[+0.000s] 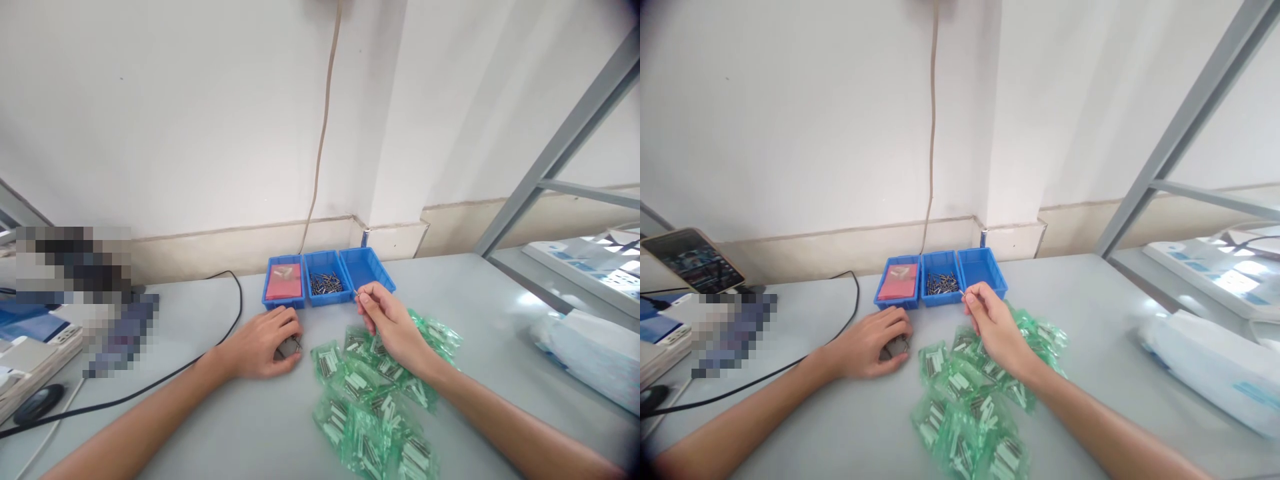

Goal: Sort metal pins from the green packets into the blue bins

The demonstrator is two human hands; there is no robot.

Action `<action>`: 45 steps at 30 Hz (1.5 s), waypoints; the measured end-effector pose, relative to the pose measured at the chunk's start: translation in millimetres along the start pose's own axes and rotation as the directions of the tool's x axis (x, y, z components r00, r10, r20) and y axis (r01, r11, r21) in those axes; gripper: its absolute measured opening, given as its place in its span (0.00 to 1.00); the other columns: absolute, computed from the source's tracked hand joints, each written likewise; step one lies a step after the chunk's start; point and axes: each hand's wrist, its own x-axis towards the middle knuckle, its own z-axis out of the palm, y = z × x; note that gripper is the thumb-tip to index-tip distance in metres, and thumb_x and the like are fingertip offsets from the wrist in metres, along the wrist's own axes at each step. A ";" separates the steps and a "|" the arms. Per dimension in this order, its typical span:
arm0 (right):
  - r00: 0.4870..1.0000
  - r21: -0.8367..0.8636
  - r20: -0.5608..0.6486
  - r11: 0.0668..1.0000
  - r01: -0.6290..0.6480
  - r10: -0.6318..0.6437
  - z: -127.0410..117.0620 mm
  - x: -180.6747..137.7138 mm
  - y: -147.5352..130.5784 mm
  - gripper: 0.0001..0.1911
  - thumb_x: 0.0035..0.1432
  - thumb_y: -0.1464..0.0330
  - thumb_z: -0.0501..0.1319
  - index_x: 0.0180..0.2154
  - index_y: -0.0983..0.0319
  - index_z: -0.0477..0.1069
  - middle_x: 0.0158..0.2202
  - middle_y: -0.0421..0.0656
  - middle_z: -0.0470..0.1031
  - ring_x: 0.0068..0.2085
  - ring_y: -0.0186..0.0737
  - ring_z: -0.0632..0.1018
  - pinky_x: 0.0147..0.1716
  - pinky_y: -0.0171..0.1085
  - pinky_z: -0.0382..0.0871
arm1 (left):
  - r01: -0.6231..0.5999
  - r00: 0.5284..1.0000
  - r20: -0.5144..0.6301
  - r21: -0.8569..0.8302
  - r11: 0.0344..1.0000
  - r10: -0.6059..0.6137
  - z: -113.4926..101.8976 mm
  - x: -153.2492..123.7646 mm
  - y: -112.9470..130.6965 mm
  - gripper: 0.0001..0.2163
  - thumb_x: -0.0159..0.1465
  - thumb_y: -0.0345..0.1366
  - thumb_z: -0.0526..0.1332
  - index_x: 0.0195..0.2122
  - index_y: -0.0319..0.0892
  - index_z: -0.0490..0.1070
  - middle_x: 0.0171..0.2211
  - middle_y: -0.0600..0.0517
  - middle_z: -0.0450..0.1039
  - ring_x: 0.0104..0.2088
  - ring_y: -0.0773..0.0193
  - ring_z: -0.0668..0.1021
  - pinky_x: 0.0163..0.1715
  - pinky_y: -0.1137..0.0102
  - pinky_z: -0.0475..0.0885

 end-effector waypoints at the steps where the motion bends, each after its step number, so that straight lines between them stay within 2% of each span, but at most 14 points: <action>1: 1.000 0.003 0.001 1.000 -0.009 0.009 0.0 -0.2 -0.2 0.19 0.73 0.48 0.56 0.40 0.56 0.67 0.27 0.35 0.68 0.24 0.36 0.65 0.24 0.36 0.61 | 0.012 1.000 -0.011 0.005 1.000 -0.012 1.2 0.0 -0.1 0.10 0.71 0.43 0.62 0.47 0.44 0.68 0.44 0.47 0.72 0.43 0.56 0.75 0.42 0.64 0.70; 7: 0.998 -0.011 0.045 0.999 -0.039 0.039 2.1 -1.8 -1.7 0.19 0.74 0.48 0.54 0.40 0.56 0.65 0.22 0.33 0.67 0.21 0.35 0.63 0.22 0.35 0.56 | 0.076 0.996 -0.051 -0.028 0.997 -0.077 4.7 0.1 1.0 0.07 0.74 0.41 0.60 0.43 0.44 0.68 0.39 0.50 0.71 0.38 0.60 0.74 0.38 0.67 0.68; 11: 0.999 -0.012 0.039 1.000 -0.016 0.016 3.5 -2.0 -0.6 0.18 0.74 0.49 0.54 0.41 0.56 0.65 0.33 0.38 0.78 0.24 0.35 0.69 0.24 0.36 0.62 | 0.108 0.993 -0.047 -0.049 0.993 -0.110 5.2 0.7 2.4 0.04 0.75 0.36 0.57 0.42 0.44 0.67 0.39 0.50 0.71 0.37 0.60 0.73 0.37 0.67 0.67; 15: 1.000 -0.100 0.030 0.995 0.011 -0.008 1.7 -3.4 1.2 0.13 0.74 0.52 0.57 0.42 0.55 0.66 0.28 0.35 0.71 0.26 0.38 0.71 0.27 0.38 0.66 | 0.102 0.992 -0.067 -0.067 0.993 -0.106 5.5 0.8 2.5 0.03 0.74 0.34 0.56 0.42 0.44 0.67 0.39 0.50 0.71 0.37 0.61 0.74 0.39 0.67 0.68; 17: 0.997 -0.230 0.017 0.970 0.081 -0.079 0.3 -5.1 1.5 0.10 0.74 0.56 0.58 0.42 0.54 0.68 0.28 0.36 0.69 0.28 0.41 0.72 0.29 0.39 0.67 | 0.101 0.992 -0.073 -0.073 0.992 -0.107 5.5 0.7 2.4 0.03 0.74 0.34 0.55 0.43 0.44 0.67 0.40 0.50 0.71 0.37 0.61 0.74 0.39 0.67 0.69; 20: 0.968 -0.407 0.076 0.879 0.247 -0.237 -0.8 -7.9 1.6 0.08 0.75 0.60 0.57 0.42 0.54 0.71 0.38 0.42 0.74 0.34 0.43 0.74 0.37 0.42 0.69 | 0.098 0.992 -0.076 -0.077 0.992 -0.104 5.3 0.5 2.6 0.03 0.74 0.33 0.55 0.44 0.44 0.67 0.41 0.49 0.71 0.38 0.60 0.74 0.41 0.67 0.70; 23: 0.944 -0.431 0.143 0.840 0.329 -0.297 -0.4 -9.7 1.2 0.09 0.76 0.62 0.56 0.41 0.54 0.73 0.42 0.44 0.75 0.37 0.45 0.76 0.41 0.44 0.70 | 0.094 0.991 -0.085 -0.089 0.992 -0.102 4.9 0.4 3.1 0.03 0.74 0.33 0.55 0.44 0.44 0.68 0.41 0.49 0.71 0.38 0.60 0.75 0.41 0.67 0.70; 26: 0.956 -0.368 0.141 0.883 0.290 -0.256 0.3 -9.9 -0.4 0.11 0.76 0.59 0.56 0.43 0.54 0.74 0.41 0.44 0.75 0.36 0.44 0.76 0.38 0.43 0.70 | 0.105 0.989 -0.089 -0.107 0.989 -0.114 4.4 0.6 3.9 0.03 0.73 0.32 0.56 0.44 0.45 0.68 0.41 0.49 0.71 0.38 0.61 0.75 0.41 0.68 0.71; 29: 0.986 -0.183 0.124 0.975 0.130 -0.108 0.6 -8.2 -2.2 0.15 0.76 0.54 0.55 0.44 0.55 0.74 0.36 0.41 0.74 0.28 0.39 0.73 0.30 0.39 0.68 | 0.120 0.988 -0.082 -0.125 0.985 -0.131 4.1 0.9 5.1 0.03 0.73 0.31 0.56 0.45 0.45 0.68 0.42 0.50 0.72 0.39 0.61 0.75 0.42 0.68 0.71; 32: 0.989 0.053 0.148 0.998 -0.029 0.021 1.2 -5.5 -3.5 0.18 0.73 0.49 0.58 0.42 0.56 0.73 0.28 0.36 0.67 0.25 0.35 0.68 0.27 0.37 0.65 | 0.129 0.987 -0.075 -0.127 0.984 -0.139 4.1 1.4 6.1 0.04 0.73 0.31 0.56 0.45 0.45 0.68 0.42 0.50 0.72 0.40 0.60 0.75 0.42 0.68 0.71; 35: 0.972 0.273 0.200 0.945 -0.180 0.127 2.2 -4.1 -5.9 0.19 0.70 0.48 0.62 0.39 0.58 0.73 0.26 0.34 0.61 0.24 0.33 0.64 0.26 0.35 0.62 | 0.116 0.988 -0.084 -0.115 0.987 -0.126 4.6 1.8 5.9 0.04 0.73 0.31 0.56 0.46 0.45 0.68 0.42 0.50 0.72 0.40 0.61 0.76 0.42 0.68 0.71; 39: 0.936 0.486 0.289 0.812 -0.323 0.199 2.8 -4.6 -11.5 0.15 0.65 0.55 0.70 0.39 0.58 0.74 0.30 0.36 0.62 0.26 0.33 0.60 0.27 0.35 0.61 | 0.101 0.989 -0.098 -0.104 0.989 -0.112 5.6 1.6 4.4 0.04 0.74 0.32 0.55 0.45 0.44 0.69 0.41 0.50 0.72 0.38 0.61 0.76 0.42 0.67 0.72; 42: 0.939 0.482 0.282 0.818 -0.315 0.196 2.9 -4.8 -12.9 0.13 0.65 0.56 0.69 0.40 0.58 0.75 0.35 0.39 0.66 0.27 0.33 0.61 0.27 0.36 0.62 | 0.111 0.989 -0.090 -0.102 0.989 -0.120 6.0 1.5 3.8 0.04 0.74 0.33 0.55 0.45 0.44 0.69 0.40 0.50 0.72 0.38 0.61 0.75 0.41 0.67 0.71; 45: 0.975 0.263 0.188 0.951 -0.165 0.118 2.5 -5.2 -10.6 0.13 0.69 0.54 0.64 0.42 0.56 0.74 0.35 0.39 0.69 0.28 0.36 0.66 0.30 0.38 0.65 | 0.116 0.989 -0.082 -0.105 0.988 -0.124 5.6 1.7 3.5 0.04 0.74 0.32 0.56 0.44 0.45 0.69 0.40 0.50 0.72 0.38 0.61 0.75 0.40 0.67 0.71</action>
